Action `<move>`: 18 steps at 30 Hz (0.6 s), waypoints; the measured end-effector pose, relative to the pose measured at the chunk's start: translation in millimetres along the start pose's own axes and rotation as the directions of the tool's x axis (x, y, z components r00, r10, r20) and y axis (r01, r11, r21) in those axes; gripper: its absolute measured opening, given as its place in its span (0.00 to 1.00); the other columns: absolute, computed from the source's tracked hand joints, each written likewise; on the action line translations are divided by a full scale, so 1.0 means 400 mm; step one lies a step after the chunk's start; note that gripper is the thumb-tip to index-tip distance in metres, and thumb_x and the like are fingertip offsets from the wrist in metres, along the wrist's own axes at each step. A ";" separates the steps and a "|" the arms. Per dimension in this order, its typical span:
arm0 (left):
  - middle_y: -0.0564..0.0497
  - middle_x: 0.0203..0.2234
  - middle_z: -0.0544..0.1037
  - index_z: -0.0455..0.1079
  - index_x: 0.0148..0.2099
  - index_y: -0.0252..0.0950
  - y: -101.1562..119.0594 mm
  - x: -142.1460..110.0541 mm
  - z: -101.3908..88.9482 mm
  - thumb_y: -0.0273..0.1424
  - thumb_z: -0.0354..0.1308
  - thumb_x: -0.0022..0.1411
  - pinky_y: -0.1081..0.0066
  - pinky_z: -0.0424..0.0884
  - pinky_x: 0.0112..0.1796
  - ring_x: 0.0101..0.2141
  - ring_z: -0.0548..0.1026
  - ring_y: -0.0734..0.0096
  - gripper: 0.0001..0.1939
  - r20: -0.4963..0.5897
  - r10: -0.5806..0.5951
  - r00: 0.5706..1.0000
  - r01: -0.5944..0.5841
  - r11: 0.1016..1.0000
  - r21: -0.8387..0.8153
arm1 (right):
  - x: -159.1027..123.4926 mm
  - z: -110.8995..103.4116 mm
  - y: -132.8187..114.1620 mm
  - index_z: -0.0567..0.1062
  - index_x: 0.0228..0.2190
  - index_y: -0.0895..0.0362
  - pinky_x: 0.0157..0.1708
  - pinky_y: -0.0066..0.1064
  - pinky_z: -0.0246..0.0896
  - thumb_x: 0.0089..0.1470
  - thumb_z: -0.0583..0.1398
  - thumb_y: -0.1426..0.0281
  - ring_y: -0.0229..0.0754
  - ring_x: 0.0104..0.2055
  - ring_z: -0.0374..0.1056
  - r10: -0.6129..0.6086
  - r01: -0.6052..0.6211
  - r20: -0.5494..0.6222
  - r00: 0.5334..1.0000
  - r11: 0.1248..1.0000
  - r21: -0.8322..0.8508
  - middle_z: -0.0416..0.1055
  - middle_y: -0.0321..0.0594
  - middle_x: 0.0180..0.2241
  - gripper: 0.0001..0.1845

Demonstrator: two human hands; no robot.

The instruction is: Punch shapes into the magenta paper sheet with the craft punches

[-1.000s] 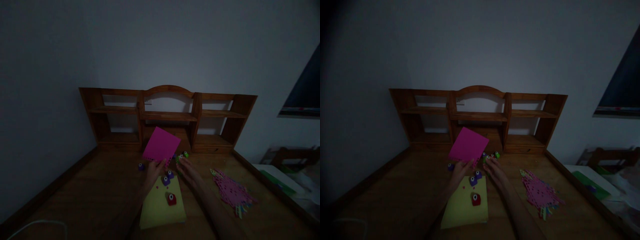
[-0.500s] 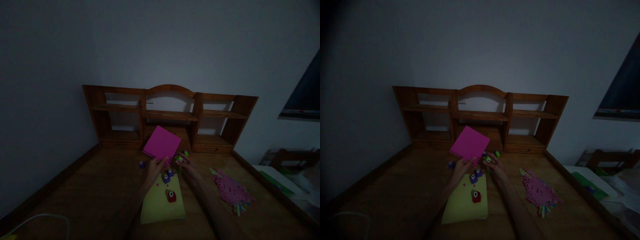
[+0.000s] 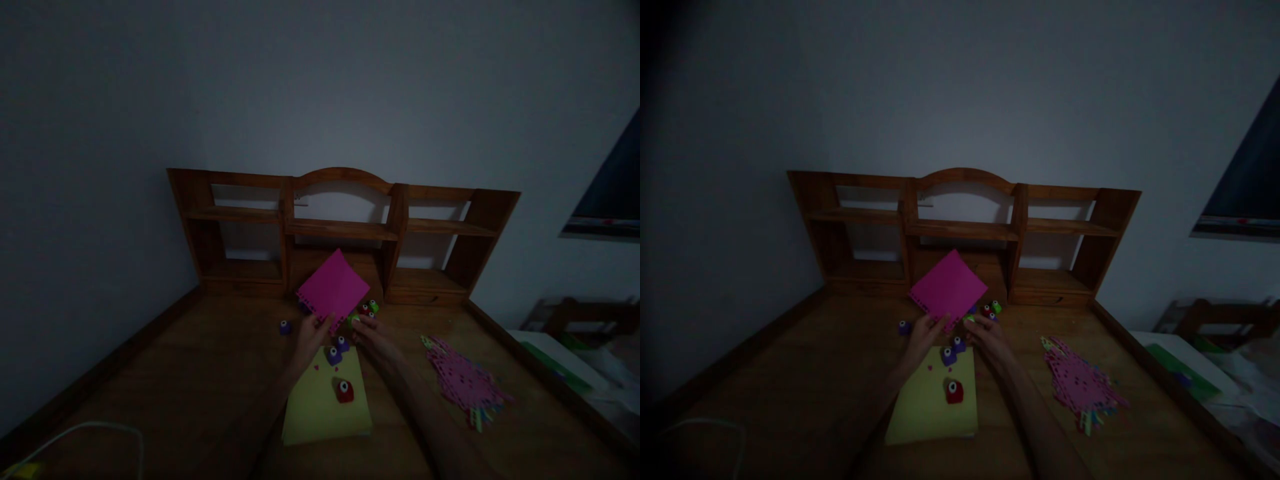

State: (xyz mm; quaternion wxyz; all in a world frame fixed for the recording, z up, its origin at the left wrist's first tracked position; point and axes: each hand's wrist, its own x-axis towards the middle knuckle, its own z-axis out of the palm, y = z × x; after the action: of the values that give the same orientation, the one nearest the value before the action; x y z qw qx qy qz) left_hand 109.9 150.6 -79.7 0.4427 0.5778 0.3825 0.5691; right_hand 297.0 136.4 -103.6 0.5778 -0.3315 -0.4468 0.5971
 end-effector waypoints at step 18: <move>0.47 0.25 0.78 0.74 0.34 0.31 0.003 -0.003 0.004 0.44 0.61 0.57 0.71 0.69 0.28 0.26 0.74 0.67 0.19 0.030 0.044 0.999 -0.046 0.996 0.073 | -0.016 0.016 -0.015 0.79 0.39 0.58 0.29 0.28 0.62 0.46 0.71 0.63 0.37 0.28 0.66 0.004 -0.002 0.026 1.000 0.997 -0.076 0.74 0.42 0.34 0.19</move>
State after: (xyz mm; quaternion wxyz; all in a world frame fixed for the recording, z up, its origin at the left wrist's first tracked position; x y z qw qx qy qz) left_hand 111.2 149.1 -79.0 0.4135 0.6100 0.3837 0.5564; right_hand 294.3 128.8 -96.3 0.5581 -0.3462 -0.4762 0.5848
